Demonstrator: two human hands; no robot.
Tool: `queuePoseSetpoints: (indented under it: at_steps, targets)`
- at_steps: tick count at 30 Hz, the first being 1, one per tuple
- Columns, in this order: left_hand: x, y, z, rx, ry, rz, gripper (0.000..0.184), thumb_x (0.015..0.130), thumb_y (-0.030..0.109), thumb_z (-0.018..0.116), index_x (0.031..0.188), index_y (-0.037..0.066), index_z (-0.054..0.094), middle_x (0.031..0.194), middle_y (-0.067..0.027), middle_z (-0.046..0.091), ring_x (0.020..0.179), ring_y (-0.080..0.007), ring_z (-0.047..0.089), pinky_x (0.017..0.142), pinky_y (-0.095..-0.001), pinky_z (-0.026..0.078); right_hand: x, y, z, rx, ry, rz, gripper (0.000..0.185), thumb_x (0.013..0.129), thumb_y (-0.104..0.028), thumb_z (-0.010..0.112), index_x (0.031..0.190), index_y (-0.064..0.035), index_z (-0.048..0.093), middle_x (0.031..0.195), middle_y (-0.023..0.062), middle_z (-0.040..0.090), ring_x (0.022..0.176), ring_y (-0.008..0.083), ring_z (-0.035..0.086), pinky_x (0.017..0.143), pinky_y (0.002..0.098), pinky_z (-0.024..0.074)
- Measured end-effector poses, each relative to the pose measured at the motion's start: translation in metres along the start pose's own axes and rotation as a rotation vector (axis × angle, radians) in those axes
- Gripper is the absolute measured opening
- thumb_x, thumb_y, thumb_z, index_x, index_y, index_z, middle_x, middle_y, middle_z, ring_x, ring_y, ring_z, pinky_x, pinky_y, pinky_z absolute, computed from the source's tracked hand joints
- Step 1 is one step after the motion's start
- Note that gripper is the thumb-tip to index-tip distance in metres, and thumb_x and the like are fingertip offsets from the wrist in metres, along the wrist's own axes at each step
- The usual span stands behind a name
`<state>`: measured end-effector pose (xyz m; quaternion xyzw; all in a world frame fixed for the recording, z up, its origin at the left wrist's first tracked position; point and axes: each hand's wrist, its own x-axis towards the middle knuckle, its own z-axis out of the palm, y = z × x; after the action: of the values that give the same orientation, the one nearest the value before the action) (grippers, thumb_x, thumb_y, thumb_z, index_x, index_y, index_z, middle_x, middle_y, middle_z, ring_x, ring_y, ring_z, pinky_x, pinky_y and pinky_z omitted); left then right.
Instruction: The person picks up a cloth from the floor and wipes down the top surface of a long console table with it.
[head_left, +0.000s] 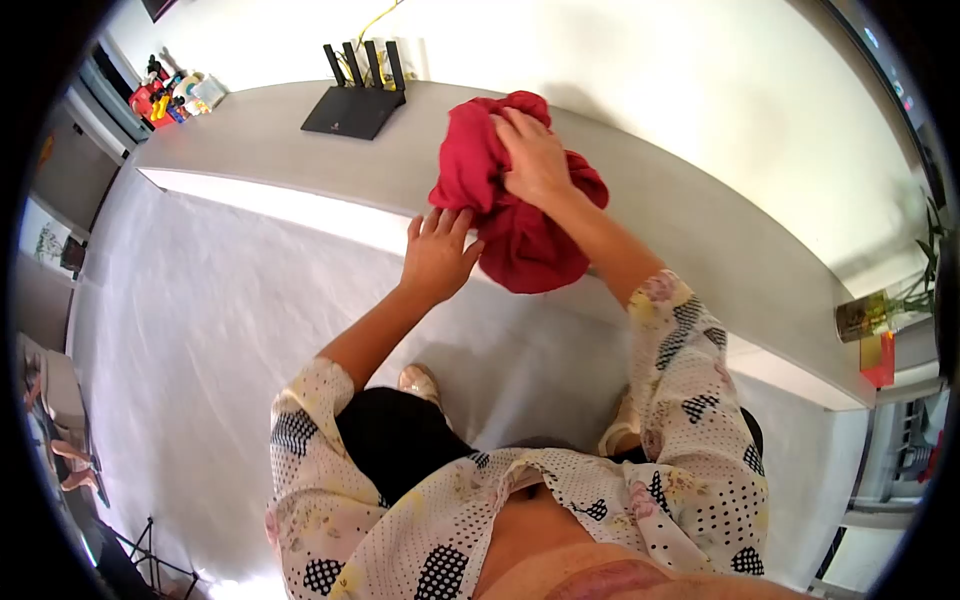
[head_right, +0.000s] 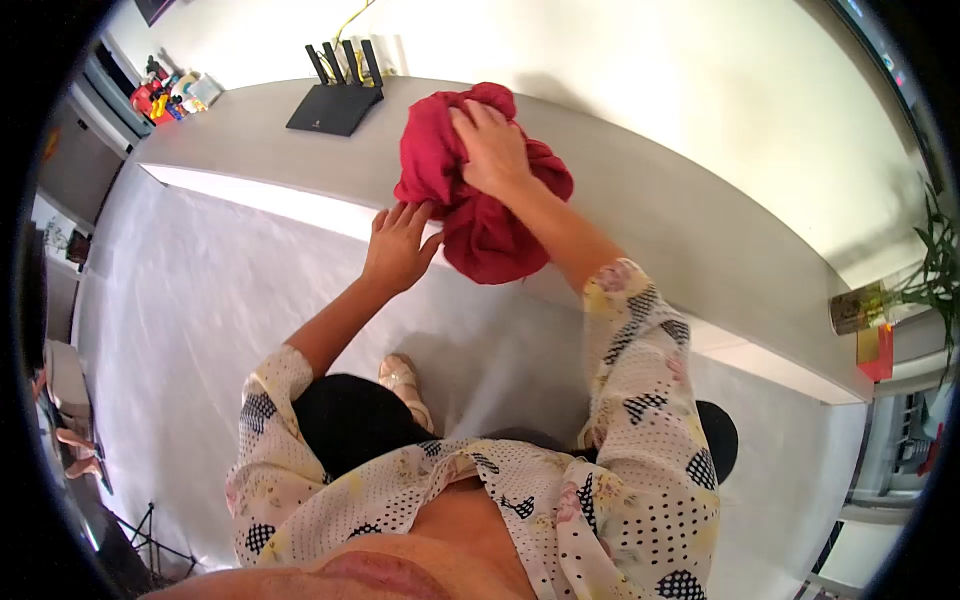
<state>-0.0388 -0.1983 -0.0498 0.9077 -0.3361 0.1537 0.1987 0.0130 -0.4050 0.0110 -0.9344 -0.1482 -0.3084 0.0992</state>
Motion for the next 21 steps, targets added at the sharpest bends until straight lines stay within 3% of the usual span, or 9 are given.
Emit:
queuePoseSetpoints:
  at_steps: [3, 4, 7, 8, 9, 11, 17, 18, 21]
  targets:
    - [-0.02, 0.014, -0.006, 0.064, 0.053, -0.026, 0.055, 0.089, 0.032, 0.059, 0.134, 0.003, 0.043, 0.134, -0.0199, 0.049, 0.127, -0.0374, 0.043, 0.104, -0.0532, 0.03, 0.018, -0.016, 0.011, -0.051, -0.018, 0.028, 0.075, 0.064, -0.007, 0.071, 0.135, -0.0149, 0.046, 0.143, 0.011, 0.039, 0.132, 0.0305, 0.037, 0.094, 0.0497, 0.0381]
    - [-0.014, 0.017, -0.015, 0.041, 0.045, -0.024, 0.059, 0.089, 0.031, 0.059, 0.138, 0.003, 0.04, 0.141, -0.0222, 0.041, 0.133, -0.0376, 0.036, 0.107, -0.0533, 0.027, 0.041, -0.017, 0.01, -0.105, -0.002, -0.004, 0.074, 0.065, -0.01, 0.072, 0.134, -0.0164, 0.047, 0.143, 0.0103, 0.038, 0.132, 0.0304, 0.036, 0.093, 0.0514, 0.0386]
    - [-0.019, 0.041, -0.027, 0.016, 0.117, 0.051, 0.058, 0.088, 0.031, 0.059, 0.135, 0.001, 0.044, 0.141, -0.0222, 0.041, 0.134, -0.036, 0.036, 0.107, -0.0553, 0.027, 0.055, -0.01, 0.026, -0.154, -0.068, 0.008, 0.071, 0.07, -0.018, 0.07, 0.136, -0.0186, 0.046, 0.144, 0.008, 0.038, 0.134, 0.0301, 0.034, 0.092, 0.0542, 0.0382]
    - [-0.019, 0.049, -0.026, -0.019, 0.067, 0.045, 0.058, 0.087, 0.03, 0.061, 0.136, 0.002, 0.043, 0.144, -0.0208, 0.039, 0.137, -0.0338, 0.032, 0.109, -0.0546, 0.023, 0.058, 0.0, 0.032, -0.176, -0.109, 0.02, 0.069, 0.072, -0.021, 0.068, 0.137, -0.0189, 0.045, 0.145, 0.0072, 0.037, 0.134, 0.0299, 0.033, 0.092, 0.0546, 0.0378]
    - [-0.02, 0.056, -0.022, 0.005, 0.031, 0.042, 0.059, 0.087, 0.029, 0.061, 0.136, 0.002, 0.043, 0.145, -0.0199, 0.038, 0.137, -0.0329, 0.031, 0.11, -0.0539, 0.021, 0.06, 0.011, 0.04, -0.2, -0.253, 0.084, 0.067, 0.076, -0.032, 0.067, 0.138, -0.0204, 0.045, 0.145, 0.0041, 0.038, 0.136, 0.0292, 0.031, 0.093, 0.0588, 0.0365]
    - [-0.019, 0.063, -0.013, 0.03, -0.038, 0.065, 0.06, 0.086, 0.027, 0.062, 0.137, 0.003, 0.043, 0.147, -0.0181, 0.036, 0.139, -0.0311, 0.03, 0.112, -0.0526, 0.017, 0.068, 0.023, 0.03, -0.127, -0.304, 0.106, 0.068, 0.078, -0.041, 0.067, 0.138, -0.0201, 0.045, 0.146, 0.0031, 0.037, 0.137, 0.0287, 0.03, 0.098, 0.0611, 0.0341]
    - [-0.04, 0.057, -0.064, 0.087, -0.1, 0.072, 0.067, 0.082, 0.021, 0.066, 0.142, 0.006, 0.038, 0.151, -0.0131, 0.032, 0.142, -0.0275, 0.026, 0.115, -0.0478, 0.012, 0.032, 0.06, -0.027, -0.072, -0.283, 0.192, 0.055, 0.08, -0.031, 0.061, 0.132, -0.0179, 0.051, 0.144, 0.0025, 0.04, 0.133, 0.0294, 0.035, 0.1, 0.0612, 0.0321]
    - [-0.037, 0.037, -0.016, 0.184, -0.104, 0.066, 0.068, 0.082, 0.021, 0.065, 0.142, 0.007, 0.038, 0.151, -0.0128, 0.032, 0.142, -0.0275, 0.025, 0.115, -0.0475, 0.012, 0.007, 0.103, 0.018, -0.003, -0.228, 0.164, 0.055, 0.08, -0.032, 0.062, 0.132, -0.0177, 0.052, 0.143, 0.0022, 0.041, 0.133, 0.0287, 0.036, 0.1, 0.0602, 0.0329]
    - [-0.032, 0.007, -0.015, 0.224, -0.096, 0.101, 0.066, 0.086, 0.02, 0.06, 0.145, 0.008, 0.034, 0.151, -0.0124, 0.032, 0.142, -0.0277, 0.025, 0.115, -0.0478, 0.012, -0.048, 0.167, -0.016, -0.03, -0.2, 0.165, 0.056, 0.079, -0.035, 0.063, 0.131, -0.0172, 0.052, 0.143, 0.0017, 0.043, 0.13, 0.0265, 0.04, 0.099, 0.0571, 0.0351]
